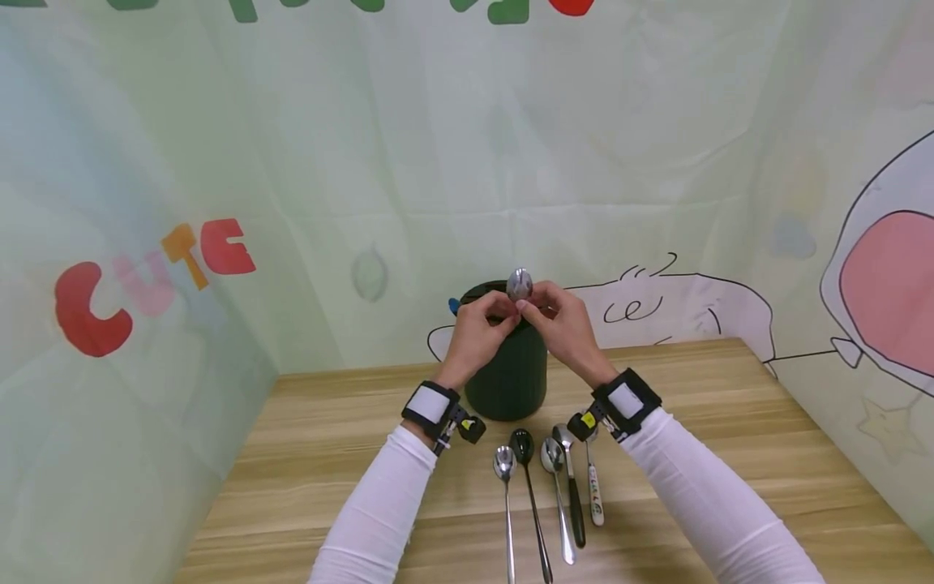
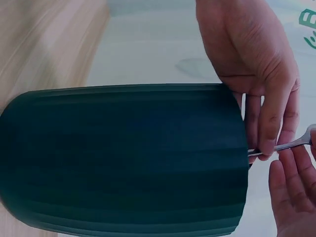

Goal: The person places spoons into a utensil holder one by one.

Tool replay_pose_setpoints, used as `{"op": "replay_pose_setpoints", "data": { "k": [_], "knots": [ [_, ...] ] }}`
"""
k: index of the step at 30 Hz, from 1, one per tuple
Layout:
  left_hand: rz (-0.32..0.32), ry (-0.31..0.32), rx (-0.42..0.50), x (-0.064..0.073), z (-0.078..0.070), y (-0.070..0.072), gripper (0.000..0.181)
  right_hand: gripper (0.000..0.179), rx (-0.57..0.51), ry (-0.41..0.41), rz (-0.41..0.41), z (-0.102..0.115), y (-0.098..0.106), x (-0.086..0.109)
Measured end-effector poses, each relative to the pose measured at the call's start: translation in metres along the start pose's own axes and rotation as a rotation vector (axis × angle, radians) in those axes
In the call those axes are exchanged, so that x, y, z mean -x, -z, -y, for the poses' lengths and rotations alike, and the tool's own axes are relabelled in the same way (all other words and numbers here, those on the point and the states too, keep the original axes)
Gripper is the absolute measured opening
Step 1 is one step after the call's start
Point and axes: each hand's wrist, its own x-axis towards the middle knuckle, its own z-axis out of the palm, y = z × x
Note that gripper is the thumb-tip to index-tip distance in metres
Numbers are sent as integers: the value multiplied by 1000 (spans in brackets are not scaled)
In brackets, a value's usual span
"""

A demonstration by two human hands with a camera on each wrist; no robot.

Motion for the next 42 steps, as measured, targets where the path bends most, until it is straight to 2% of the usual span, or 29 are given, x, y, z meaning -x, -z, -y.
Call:
{"op": "replay_pose_setpoints", "data": {
  "k": [7,12,21,26,31,37,42],
  "knots": [
    [-4,1,25,0,-3,3,22,13,33,-13,32,-8,0,1],
    [-4,-27,20,-1,-5,4,31,21,68,-15,42,-14,1,2],
    [-32,-43,-3,0,-3,4,26,40,165,93,60,-18,0,3],
    [-36,-60,-5,3,1,4,30,36,215,107,62,-21,-2,4],
    [-24,-79,-49,6,4,4,32,30,281,132,55,-23,-4,6],
    [-8,-74,-95,8,2,5,30,26,325,155,64,-25,-5,9],
    [2,-68,-129,8,2,5,26,21,371,209,45,-27,-7,10]
  ]
}}
